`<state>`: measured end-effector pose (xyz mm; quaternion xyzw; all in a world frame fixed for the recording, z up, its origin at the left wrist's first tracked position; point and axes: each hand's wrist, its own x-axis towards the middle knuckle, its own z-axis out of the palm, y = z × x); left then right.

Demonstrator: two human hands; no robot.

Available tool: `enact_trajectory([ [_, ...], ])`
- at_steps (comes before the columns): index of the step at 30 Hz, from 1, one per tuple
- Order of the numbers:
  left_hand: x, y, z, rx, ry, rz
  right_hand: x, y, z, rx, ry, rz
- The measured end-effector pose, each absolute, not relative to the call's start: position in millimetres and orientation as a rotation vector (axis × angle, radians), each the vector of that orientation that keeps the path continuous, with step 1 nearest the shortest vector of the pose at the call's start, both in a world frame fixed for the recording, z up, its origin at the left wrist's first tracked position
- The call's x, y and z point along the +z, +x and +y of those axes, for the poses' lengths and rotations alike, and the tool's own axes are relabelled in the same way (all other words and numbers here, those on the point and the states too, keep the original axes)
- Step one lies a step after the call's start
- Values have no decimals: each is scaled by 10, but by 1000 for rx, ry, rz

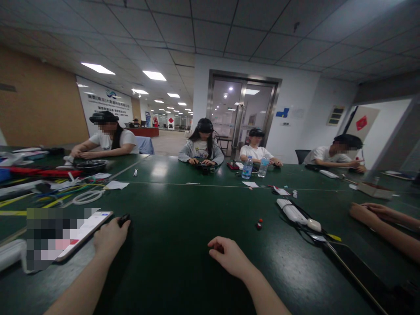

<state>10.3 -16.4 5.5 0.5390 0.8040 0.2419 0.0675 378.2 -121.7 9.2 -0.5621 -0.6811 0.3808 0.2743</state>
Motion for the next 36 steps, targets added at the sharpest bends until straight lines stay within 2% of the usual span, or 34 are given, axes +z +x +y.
enact_trajectory([
  [5,58,775,-380,611,1996,2066,99,3724,-1217,954,-1479,-1821],
  [9,68,1455,-740,559,2304,1408,190,3671,-1259,819,-1455,-1827],
  [12,79,1649,-928,483,2325,970,252,3659,-1296,826,-1447,-1908],
  [17,33,1577,-946,526,2139,997,243,3636,-1301,833,-1475,-2050],
  [36,214,1602,-984,505,2173,825,273,3537,-1349,793,-1413,-1994],
])
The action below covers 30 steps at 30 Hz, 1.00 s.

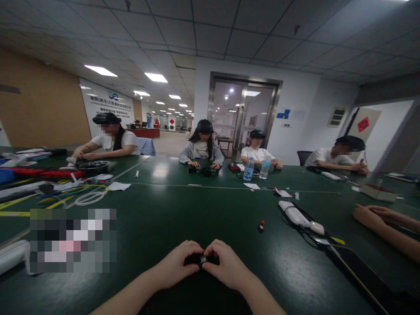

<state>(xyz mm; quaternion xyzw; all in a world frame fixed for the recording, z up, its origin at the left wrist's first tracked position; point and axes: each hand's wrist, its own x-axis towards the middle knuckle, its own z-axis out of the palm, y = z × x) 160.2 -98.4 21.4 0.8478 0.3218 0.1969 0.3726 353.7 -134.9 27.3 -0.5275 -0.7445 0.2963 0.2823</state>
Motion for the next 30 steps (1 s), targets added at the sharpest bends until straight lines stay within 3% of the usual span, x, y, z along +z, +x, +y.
enact_trajectory([
  [8,185,1596,-964,483,2199,829,228,3502,-1331,778,-1391,-2017],
  [19,220,1565,-986,474,2167,874,313,3691,-1259,748,-1208,-1516],
  [30,241,1539,-952,410,2109,929,319,3689,-1268,712,-1220,-1575],
])
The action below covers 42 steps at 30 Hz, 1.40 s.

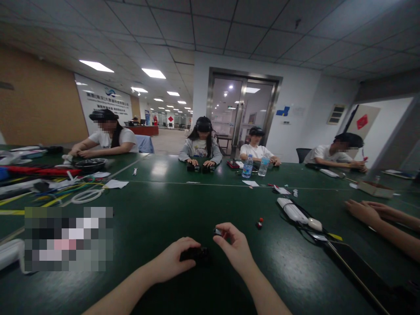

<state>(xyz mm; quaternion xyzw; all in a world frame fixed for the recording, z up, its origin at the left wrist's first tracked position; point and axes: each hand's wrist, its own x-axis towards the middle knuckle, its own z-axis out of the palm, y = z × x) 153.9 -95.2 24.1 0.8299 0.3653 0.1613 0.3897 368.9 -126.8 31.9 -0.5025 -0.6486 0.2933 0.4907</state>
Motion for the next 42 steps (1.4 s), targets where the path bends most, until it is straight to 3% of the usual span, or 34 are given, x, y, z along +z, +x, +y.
enact_trajectory([
  [19,230,1527,-954,446,2104,895,207,3749,-1164,722,-1433,-1424],
  [42,159,1552,-950,560,2175,882,208,3501,-1295,865,-1476,-1866],
])
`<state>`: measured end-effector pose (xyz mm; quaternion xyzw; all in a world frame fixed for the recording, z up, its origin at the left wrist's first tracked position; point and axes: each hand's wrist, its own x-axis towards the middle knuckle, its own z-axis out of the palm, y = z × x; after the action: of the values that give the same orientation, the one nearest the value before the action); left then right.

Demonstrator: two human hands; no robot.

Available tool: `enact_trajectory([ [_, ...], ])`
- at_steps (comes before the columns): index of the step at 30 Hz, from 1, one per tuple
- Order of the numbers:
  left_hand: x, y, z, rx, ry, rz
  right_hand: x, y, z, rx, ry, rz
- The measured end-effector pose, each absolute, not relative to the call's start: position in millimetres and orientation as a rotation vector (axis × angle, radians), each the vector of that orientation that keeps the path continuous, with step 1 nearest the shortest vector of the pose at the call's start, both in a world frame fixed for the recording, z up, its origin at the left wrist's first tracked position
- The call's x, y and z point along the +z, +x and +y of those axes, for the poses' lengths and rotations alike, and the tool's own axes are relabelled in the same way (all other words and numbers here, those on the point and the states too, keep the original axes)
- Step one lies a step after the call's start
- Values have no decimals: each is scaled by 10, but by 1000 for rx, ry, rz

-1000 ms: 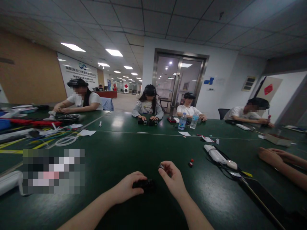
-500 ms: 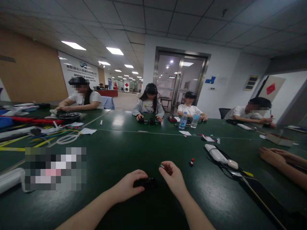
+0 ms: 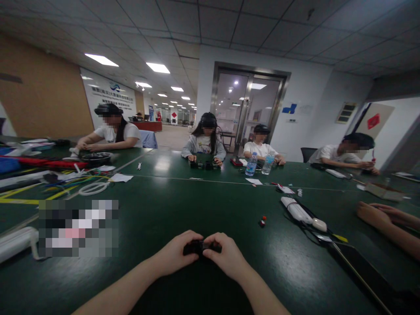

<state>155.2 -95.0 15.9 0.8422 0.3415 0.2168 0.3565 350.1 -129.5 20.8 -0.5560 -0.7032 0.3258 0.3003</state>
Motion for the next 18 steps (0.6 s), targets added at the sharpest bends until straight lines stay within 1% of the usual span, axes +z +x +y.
enact_trajectory([
  [18,183,1534,-978,529,2202,869,275,3478,-1313,859,-1529,-1991],
])
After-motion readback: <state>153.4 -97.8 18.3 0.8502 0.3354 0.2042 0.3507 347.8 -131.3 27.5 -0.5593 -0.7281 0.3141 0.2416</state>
